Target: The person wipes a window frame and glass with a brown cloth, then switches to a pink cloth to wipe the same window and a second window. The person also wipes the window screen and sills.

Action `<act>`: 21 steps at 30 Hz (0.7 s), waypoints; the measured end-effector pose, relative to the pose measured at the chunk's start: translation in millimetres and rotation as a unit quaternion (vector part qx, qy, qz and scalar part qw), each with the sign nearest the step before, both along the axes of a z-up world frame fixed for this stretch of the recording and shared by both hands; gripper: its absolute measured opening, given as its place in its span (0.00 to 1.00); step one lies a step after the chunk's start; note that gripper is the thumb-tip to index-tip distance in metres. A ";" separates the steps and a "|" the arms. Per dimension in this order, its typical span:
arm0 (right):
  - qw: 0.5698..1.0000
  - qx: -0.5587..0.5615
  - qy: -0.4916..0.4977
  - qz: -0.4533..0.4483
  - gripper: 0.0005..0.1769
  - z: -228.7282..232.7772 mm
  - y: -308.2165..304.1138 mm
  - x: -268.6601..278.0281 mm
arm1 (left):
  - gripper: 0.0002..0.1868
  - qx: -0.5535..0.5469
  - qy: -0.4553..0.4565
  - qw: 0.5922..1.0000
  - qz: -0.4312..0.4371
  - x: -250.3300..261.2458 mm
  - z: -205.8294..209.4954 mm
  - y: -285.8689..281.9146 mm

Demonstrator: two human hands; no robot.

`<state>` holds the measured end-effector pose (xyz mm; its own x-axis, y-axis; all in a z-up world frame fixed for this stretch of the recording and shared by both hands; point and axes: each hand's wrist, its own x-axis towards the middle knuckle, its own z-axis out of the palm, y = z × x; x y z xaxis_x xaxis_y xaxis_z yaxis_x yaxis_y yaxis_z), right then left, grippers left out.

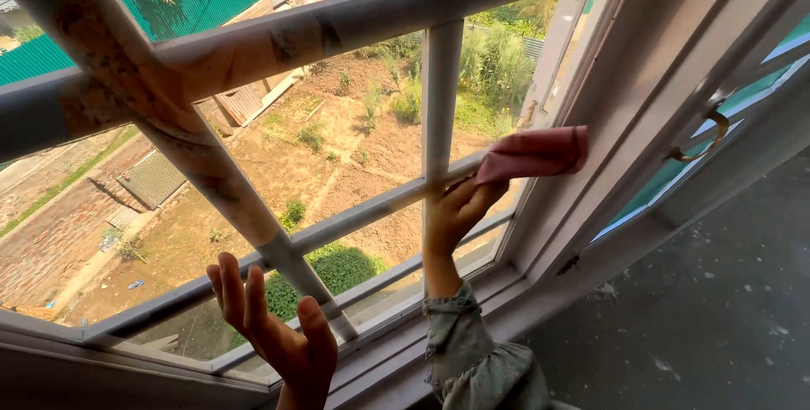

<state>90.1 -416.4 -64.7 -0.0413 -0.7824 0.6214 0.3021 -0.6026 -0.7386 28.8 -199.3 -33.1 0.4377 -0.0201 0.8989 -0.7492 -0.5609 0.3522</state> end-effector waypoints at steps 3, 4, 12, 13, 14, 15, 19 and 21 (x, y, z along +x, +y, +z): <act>0.989 -0.083 0.015 0.118 0.16 -15.7 107.6 -4.3 | 0.27 -0.007 0.001 1.000 -0.005 -2.5 2.4 1.0; 0.990 -0.082 0.015 0.115 0.16 -6.6 119.1 -2.5 | 0.27 -0.007 0.002 1.000 -0.008 -2.5 4.4 1.6; 0.972 -0.229 0.044 0.029 0.32 20.8 3.3 34.0 | 0.26 0.001 0.009 1.000 -0.017 -3.7 6.0 7.1; 0.973 -0.226 0.047 0.032 0.32 -0.1 -10.9 31.4 | 0.26 0.005 0.012 1.000 -0.014 -4.5 2.1 9.7; 0.980 -0.197 0.031 0.001 0.30 -21.1 -24.5 28.3 | 0.25 0.011 0.019 1.000 -0.015 -5.9 -1.7 12.8; 0.985 -0.169 0.015 -0.031 0.28 -41.4 -37.1 24.6 | 0.26 0.016 0.026 0.999 -0.017 -8.1 -5.0 16.7; 0.997 -0.079 0.016 -0.003 0.23 -72.2 -23.8 2.7 | 0.26 0.034 0.029 0.999 -0.020 -11.9 -8.2 33.3; 0.998 -0.006 0.056 -0.037 0.25 -114.2 -15.7 1.7 | 0.27 0.033 0.035 0.999 -0.019 -17.2 -7.3 39.8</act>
<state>91.8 -432.1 -178.9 -0.0284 -0.7720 0.6350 0.1732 -0.6294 -0.7575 11.6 -159.5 -40.4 0.4975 -0.0960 0.8621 -0.7449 -0.5565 0.3679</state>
